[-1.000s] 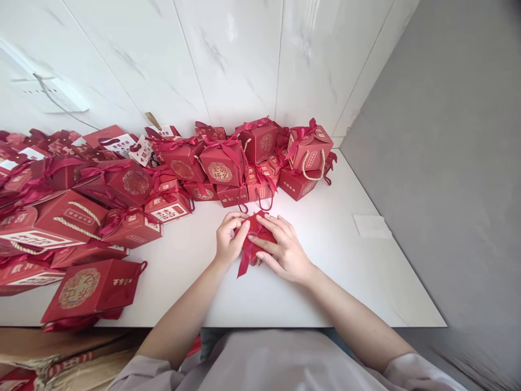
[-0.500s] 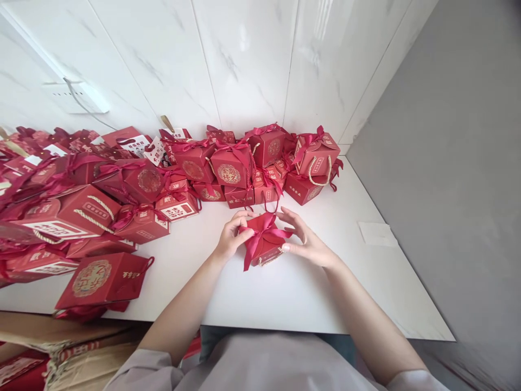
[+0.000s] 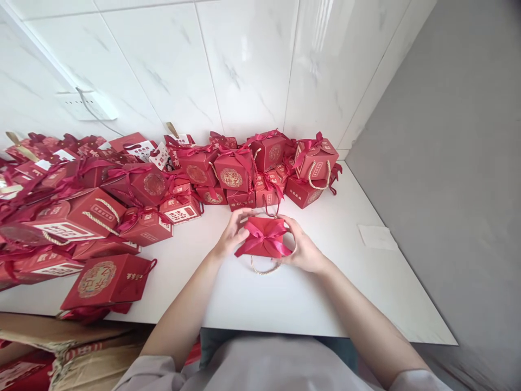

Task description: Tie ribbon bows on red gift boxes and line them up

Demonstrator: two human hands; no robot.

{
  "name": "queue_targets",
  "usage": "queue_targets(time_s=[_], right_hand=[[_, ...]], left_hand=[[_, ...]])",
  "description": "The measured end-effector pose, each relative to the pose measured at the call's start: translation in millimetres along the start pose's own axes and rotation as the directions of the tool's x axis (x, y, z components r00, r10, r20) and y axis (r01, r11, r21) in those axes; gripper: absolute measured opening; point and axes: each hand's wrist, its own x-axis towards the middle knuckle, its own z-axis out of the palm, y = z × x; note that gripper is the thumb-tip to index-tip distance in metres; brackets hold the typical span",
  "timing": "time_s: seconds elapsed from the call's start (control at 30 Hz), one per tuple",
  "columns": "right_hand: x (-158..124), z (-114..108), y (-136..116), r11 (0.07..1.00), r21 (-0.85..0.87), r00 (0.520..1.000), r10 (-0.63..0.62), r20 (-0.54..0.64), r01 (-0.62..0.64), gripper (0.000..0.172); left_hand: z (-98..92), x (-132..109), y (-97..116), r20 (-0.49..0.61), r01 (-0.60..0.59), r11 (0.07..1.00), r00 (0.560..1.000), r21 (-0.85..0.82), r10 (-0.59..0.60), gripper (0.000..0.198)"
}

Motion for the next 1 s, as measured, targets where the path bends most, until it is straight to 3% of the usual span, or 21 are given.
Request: queue_targets(time_s=[0.1, 0.17, 0.4, 0.57, 0.7, 0.87, 1.0], right_hand=[[3.7, -0.2, 7.1, 0.989, -0.135, 0.983, -0.086, -0.163, 0.065, 0.102], [5.2, 0.3, 10.9, 0.987, -0.148, 0.971, -0.096, -0.218, 0.064, 0.103], [4.5, 3.1, 13.8, 0.984, -0.140, 0.914, -0.156, -0.375, 0.110, 0.102], [5.7, -18.7, 15.0, 0.995, -0.098, 0.833, -0.069, -0.548, 0.018, 0.105], [9.1, -39.0, 22.4, 0.995, -0.100, 0.777, -0.079, -0.624, 0.022, 0.107], [8.3, -48.0, 28.9, 0.982, -0.183, 0.781, -0.141, -0.608, 0.034, 0.106], [7.6, -35.2, 27.1, 0.981, -0.183, 0.864, -0.152, -0.481, 0.071, 0.109]], left_hand=[[-5.9, 3.5, -9.4, -0.188, -0.018, 0.999, 0.982, 0.045, 0.026, 0.062], [-7.7, 4.8, -12.4, -0.244, 0.007, 0.996, 0.970, 0.084, 0.014, 0.060], [-0.9, 5.9, -18.1, -0.330, 0.093, 0.966, 0.944, 0.241, -0.008, 0.057], [-2.1, 6.9, -25.4, -0.360, 0.140, 0.934, 0.933, 0.328, -0.014, 0.043], [-5.8, 10.2, -34.0, -0.372, 0.176, 0.910, 0.928, 0.375, -0.026, 0.037], [-5.5, 12.8, -37.2, -0.369, 0.180, 0.895, 0.929, 0.407, -0.020, 0.037], [-3.2, 11.7, -31.2, -0.375, 0.164, 0.891, 0.927, 0.423, 0.008, 0.040]])
